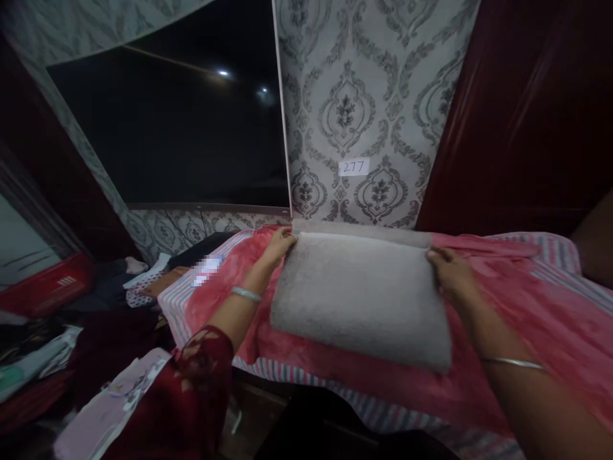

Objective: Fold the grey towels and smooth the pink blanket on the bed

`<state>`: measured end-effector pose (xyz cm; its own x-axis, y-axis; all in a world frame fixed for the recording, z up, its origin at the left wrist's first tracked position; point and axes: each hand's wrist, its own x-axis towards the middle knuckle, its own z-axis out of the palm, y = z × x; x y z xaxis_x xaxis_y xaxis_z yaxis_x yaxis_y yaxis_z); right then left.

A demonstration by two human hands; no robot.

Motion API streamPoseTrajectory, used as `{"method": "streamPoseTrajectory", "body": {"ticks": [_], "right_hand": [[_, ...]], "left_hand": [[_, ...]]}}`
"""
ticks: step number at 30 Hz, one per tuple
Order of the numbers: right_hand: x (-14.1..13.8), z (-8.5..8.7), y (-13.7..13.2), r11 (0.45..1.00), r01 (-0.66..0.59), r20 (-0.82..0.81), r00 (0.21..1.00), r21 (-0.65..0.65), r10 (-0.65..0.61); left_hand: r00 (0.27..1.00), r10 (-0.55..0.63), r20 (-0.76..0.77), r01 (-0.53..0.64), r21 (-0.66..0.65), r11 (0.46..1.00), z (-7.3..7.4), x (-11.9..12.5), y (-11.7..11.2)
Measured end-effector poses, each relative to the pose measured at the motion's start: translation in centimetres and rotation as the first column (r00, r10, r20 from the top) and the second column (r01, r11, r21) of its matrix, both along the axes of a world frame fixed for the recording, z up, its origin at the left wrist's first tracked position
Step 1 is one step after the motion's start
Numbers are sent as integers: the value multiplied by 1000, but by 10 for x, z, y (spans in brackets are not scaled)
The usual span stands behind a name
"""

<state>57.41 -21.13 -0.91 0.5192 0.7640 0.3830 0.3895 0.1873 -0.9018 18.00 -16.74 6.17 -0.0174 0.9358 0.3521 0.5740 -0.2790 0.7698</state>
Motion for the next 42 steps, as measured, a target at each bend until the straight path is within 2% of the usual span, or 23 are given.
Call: {"method": "streamPoseTrajectory", "body": {"ticks": [2,4,6,9,13,16,19,24,30,32,34,37,39,42], "right_hand": [[-10,-25,14,996,-3,-8,1000,-94,2],[-20,-47,19,993,-18,28,999,-118,21],[-31,-60,17,990,-50,129,989,-134,68],[-52,-62,14,981,-113,380,910,-159,167],[-86,-54,14,948,-122,660,692,-293,293],[-106,-59,12,894,-23,747,540,-448,388],[-112,-68,7,851,30,760,468,-524,451],[-95,-70,8,837,39,751,465,-546,468],[-57,-61,2,749,158,667,595,-643,448],[-55,-54,-2,728,181,661,600,-661,451],[-62,-42,-2,745,205,695,571,-635,436],[-93,-24,4,820,158,758,507,-550,410],[-123,-18,11,853,60,771,463,-519,436],[-164,-26,20,841,-128,749,397,-526,530]], "left_hand": [[991,101,-83,-104,-26,994,-19,6,10],[982,96,-163,-103,-32,994,-39,13,10],[965,49,-259,-63,-45,997,-57,21,5],[919,-40,-392,13,-71,997,-75,34,-3],[847,-132,-515,87,-111,990,-90,48,-8],[743,-157,-651,93,-132,987,-106,52,-10],[622,-124,-773,54,-115,992,-118,52,-11],[580,-116,-806,48,-109,993,-119,51,-10],[587,-77,-806,16,-84,996,-118,51,-11],[588,-88,-804,20,-95,995,-116,50,-10],[589,-124,-798,27,-134,991,-109,50,-7],[618,-116,-778,18,-133,991,-96,50,3],[627,-71,-776,38,-61,997,-91,52,10],[601,-69,-796,91,-17,996,-99,55,16]]}}
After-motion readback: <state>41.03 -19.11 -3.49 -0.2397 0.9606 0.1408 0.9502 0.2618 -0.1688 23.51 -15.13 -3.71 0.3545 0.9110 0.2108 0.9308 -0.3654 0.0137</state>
